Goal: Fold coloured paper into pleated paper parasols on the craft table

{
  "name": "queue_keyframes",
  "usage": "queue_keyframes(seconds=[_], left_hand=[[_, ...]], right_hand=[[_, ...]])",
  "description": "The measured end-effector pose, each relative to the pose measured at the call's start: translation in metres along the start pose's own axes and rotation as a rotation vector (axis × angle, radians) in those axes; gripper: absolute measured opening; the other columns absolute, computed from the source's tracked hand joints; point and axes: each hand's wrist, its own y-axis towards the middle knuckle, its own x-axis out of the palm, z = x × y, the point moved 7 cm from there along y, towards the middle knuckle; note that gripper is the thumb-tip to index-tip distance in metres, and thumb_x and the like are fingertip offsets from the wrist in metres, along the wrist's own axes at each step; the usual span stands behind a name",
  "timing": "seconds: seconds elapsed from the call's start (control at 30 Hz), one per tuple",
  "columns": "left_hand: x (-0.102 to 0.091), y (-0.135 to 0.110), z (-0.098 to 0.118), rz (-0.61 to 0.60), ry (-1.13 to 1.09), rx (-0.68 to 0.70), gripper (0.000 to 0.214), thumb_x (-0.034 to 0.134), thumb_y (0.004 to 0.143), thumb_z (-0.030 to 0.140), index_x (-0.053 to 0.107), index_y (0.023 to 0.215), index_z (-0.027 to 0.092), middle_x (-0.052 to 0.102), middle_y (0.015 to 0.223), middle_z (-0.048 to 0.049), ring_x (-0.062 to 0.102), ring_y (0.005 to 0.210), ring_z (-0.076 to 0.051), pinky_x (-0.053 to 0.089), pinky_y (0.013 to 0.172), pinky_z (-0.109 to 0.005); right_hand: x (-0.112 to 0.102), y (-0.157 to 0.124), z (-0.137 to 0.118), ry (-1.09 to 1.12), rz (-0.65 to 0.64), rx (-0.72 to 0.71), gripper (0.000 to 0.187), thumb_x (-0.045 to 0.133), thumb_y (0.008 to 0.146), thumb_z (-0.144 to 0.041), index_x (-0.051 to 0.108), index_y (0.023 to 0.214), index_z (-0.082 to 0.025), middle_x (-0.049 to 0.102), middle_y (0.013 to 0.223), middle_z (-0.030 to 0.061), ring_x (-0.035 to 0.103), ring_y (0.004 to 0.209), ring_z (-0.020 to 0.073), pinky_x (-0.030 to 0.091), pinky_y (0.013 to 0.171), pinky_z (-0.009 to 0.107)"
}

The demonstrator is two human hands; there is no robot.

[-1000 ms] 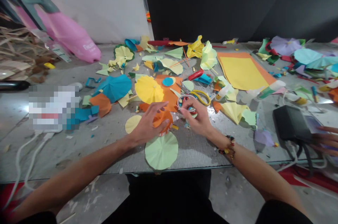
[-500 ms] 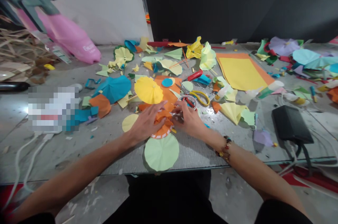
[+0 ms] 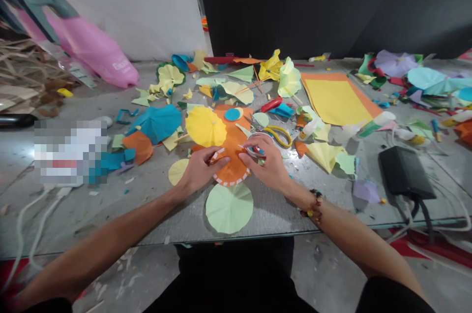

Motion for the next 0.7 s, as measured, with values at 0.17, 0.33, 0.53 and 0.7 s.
queue_keyframes(seconds=[0.17, 0.33, 0.53, 0.7], left_hand=[[0.003, -0.002, 0.007, 0.008, -0.044, 0.056, 0.031, 0.070, 0.091, 0.038, 0.074, 0.114, 0.019, 0.078, 0.110, -0.0055, 0.073, 0.098, -0.022, 0.055, 0.085, -0.029], [0.005, -0.005, 0.012, 0.000, 0.016, 0.080, 0.027, 0.066, 0.092, 0.034, 0.074, 0.114, 0.020, 0.078, 0.107, -0.0036, 0.071, 0.093, -0.020, 0.053, 0.083, -0.028], [0.003, -0.006, 0.013, 0.016, 0.041, 0.074, 0.027, 0.064, 0.095, 0.040, 0.074, 0.109, 0.019, 0.077, 0.101, -0.0023, 0.069, 0.085, -0.018, 0.051, 0.076, -0.026], [0.002, -0.006, 0.017, 0.034, 0.070, 0.086, 0.026, 0.063, 0.096, 0.039, 0.074, 0.106, 0.018, 0.077, 0.097, -0.0017, 0.068, 0.083, -0.017, 0.050, 0.074, -0.025]], right_hand=[[0.013, -0.003, -0.006, 0.084, -0.094, 0.006, 0.017, 0.072, 0.094, -0.037, 0.074, 0.108, -0.027, 0.069, 0.115, 0.0077, 0.066, 0.111, 0.0238, 0.054, 0.100, 0.044], [0.019, -0.004, -0.001, 0.148, -0.171, 0.064, 0.020, 0.072, 0.094, -0.037, 0.074, 0.112, -0.027, 0.072, 0.114, 0.0071, 0.065, 0.113, 0.0235, 0.053, 0.099, 0.042], [0.021, -0.003, 0.005, 0.227, -0.205, 0.184, 0.024, 0.072, 0.093, -0.041, 0.074, 0.110, -0.025, 0.075, 0.111, 0.0060, 0.069, 0.101, 0.0216, 0.055, 0.084, 0.035], [0.022, -0.003, 0.007, 0.275, -0.228, 0.243, 0.030, 0.073, 0.091, -0.047, 0.075, 0.111, -0.025, 0.076, 0.111, 0.0065, 0.069, 0.097, 0.0219, 0.054, 0.080, 0.035]])
